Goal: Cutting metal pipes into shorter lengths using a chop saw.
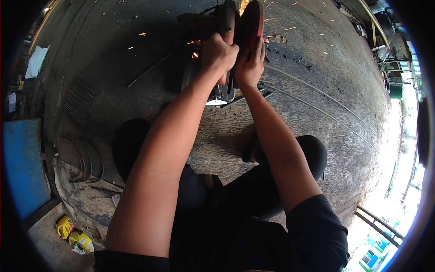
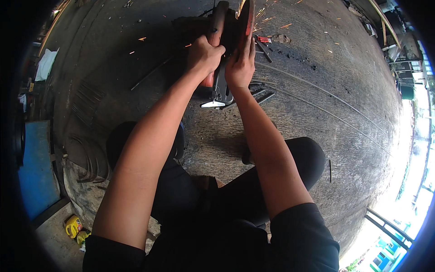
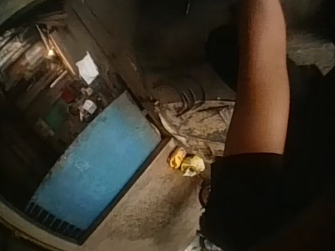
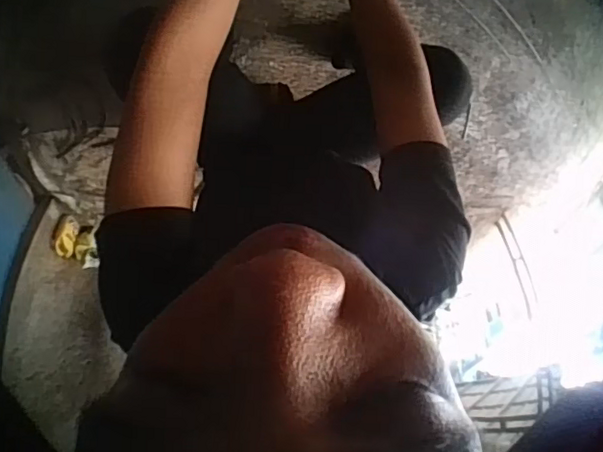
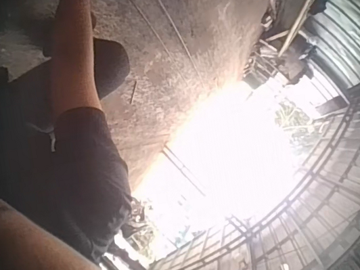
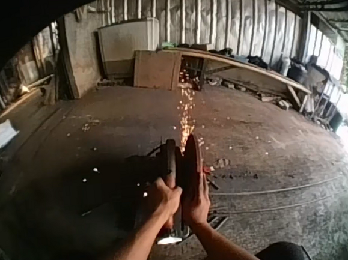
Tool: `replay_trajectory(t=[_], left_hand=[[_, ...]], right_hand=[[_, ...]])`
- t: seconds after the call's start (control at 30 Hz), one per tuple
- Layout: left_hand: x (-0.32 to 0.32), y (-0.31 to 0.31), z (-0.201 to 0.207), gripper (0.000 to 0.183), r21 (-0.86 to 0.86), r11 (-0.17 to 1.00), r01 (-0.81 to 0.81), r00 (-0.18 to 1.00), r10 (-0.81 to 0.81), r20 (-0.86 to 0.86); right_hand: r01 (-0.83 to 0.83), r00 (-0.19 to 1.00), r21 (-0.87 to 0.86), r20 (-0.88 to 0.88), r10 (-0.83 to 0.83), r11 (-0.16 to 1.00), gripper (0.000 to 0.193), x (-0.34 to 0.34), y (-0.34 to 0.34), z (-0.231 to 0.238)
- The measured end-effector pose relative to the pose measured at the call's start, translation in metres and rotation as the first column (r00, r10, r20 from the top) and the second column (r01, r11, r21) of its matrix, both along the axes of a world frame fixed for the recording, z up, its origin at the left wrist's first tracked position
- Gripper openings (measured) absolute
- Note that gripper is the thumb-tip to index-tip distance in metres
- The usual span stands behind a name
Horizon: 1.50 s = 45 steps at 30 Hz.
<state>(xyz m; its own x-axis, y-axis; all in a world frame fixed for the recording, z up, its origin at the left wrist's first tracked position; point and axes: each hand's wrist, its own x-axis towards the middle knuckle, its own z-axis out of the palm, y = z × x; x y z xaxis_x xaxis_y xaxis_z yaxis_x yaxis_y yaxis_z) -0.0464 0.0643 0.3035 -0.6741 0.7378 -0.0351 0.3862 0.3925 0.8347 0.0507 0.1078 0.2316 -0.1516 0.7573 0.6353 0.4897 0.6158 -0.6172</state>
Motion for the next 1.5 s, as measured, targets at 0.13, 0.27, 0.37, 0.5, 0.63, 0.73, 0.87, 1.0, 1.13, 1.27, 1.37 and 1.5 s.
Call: replay_trajectory(t=[0.13,0.27,0.37,0.5,0.63,0.73,0.87,1.0,1.13,1.27,1.37,1.5], left_hand=[[0.0005,0.0002,-0.0003,0.042,-0.019,1.000,-0.008,0.999,0.007,-0.040],[-0.0016,0.0009,-0.0037,0.043,-0.016,1.000,-0.006,0.999,0.005,-0.052],[-0.0005,0.0025,-0.0046,0.043,-0.011,1.000,-0.012,0.999,0.012,-0.049],[-0.0006,0.0023,-0.0057,0.042,-0.008,1.000,-0.011,0.998,0.011,-0.064],[-0.0014,0.0008,-0.0022,0.041,-0.031,0.999,0.011,1.000,-0.011,-0.005],[-0.0009,0.0011,-0.0043,0.042,-0.003,1.000,-0.006,0.998,0.006,-0.054],[-0.0002,0.0022,-0.0056,0.042,0.001,1.000,-0.014,0.999,0.014,-0.052],[-0.0009,0.0023,-0.0059,0.041,-0.008,1.000,-0.010,0.999,0.010,-0.040],[-0.0009,0.0013,-0.0041,0.041,-0.005,1.000,-0.010,0.998,0.009,-0.055],[0.0005,0.0003,-0.0020,0.041,-0.015,1.000,-0.007,0.999,0.006,-0.044],[0.0000,0.0000,-0.0033,0.041,0.007,1.000,-0.010,1.000,0.010,-0.027],[-0.0008,0.0005,-0.0046,0.042,0.014,1.000,-0.003,1.000,0.003,-0.031]], right_hand=[[-0.009,1.000,-0.022,-0.013,0.009,1.000,0.053,0.0007,0.0000,-0.0009],[-0.024,0.999,-0.037,-0.025,0.024,0.999,0.054,-0.0005,-0.0001,0.0003],[-0.024,0.999,-0.042,-0.030,0.023,0.999,0.054,0.0007,0.0007,-0.0010],[-0.022,1.000,-0.008,-0.021,0.022,1.000,0.055,0.0008,0.0011,-0.0011],[-0.027,1.000,-0.018,-0.017,0.027,0.999,0.056,0.0005,-0.0019,0.0027],[-0.022,0.999,-0.046,-0.039,0.021,0.999,0.050,0.0000,-0.0023,0.0034],[-0.014,1.000,-0.007,-0.015,0.014,1.000,0.057,0.0015,0.0010,-0.0015],[-0.010,1.000,-0.003,-0.007,0.010,1.000,0.057,0.0009,0.0003,-0.0009],[-0.011,1.000,0.009,-0.006,0.011,1.000,0.057,0.0007,0.0003,-0.0007],[-0.013,1.000,0.020,0.002,0.013,1.000,0.057,0.0015,0.0022,-0.0037],[-0.017,1.000,0.026,-0.005,0.017,1.000,0.056,0.0009,0.0011,-0.0010],[-0.018,0.999,-0.013,-0.030,0.018,1.000,0.055,-0.0004,-0.0001,-0.0013]])
